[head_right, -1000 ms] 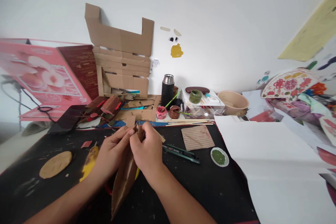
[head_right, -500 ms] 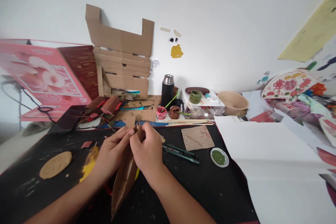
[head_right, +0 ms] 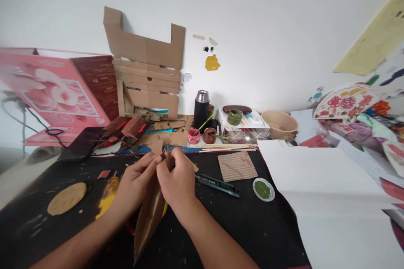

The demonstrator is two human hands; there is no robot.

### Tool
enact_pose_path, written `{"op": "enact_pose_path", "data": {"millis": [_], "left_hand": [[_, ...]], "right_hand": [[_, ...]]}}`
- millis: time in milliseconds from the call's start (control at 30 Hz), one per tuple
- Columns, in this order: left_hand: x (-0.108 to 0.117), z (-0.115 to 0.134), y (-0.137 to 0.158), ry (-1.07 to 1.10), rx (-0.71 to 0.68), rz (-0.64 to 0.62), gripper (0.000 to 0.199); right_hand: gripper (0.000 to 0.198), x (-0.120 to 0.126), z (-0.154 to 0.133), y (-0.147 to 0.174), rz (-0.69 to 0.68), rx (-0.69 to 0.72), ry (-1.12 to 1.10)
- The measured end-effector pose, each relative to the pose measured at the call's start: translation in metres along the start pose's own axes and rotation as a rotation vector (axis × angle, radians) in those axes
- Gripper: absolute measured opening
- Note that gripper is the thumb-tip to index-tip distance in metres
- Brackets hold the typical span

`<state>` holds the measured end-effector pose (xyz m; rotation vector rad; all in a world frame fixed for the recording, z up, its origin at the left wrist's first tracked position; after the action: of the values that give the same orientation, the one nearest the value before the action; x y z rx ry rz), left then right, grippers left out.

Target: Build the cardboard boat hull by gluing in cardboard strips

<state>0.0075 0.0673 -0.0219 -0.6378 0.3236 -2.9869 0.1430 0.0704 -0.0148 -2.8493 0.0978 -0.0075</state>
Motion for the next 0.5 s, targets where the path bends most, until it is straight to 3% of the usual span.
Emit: {"op": "enact_pose_path", "data": {"millis": [500], "left_hand": [[0.0016,0.0006,0.0002,-0.002,-0.007,0.01,0.029]], "right_hand": [[0.027,0.0,0.0009,-0.0005,0.0,0.003,-0.008]]}}
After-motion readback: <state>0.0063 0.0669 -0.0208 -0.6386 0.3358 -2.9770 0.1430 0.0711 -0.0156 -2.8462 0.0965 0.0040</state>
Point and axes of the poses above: each hand's wrist, its own y-axis away from the middle knuckle, its own x-axis out of the back of the hand, z = x × y, the point moved 10 cm from there along -y, towards the middle knuckle, and after that the axes turned 15 degrees about -y, right-handed, at the moved point
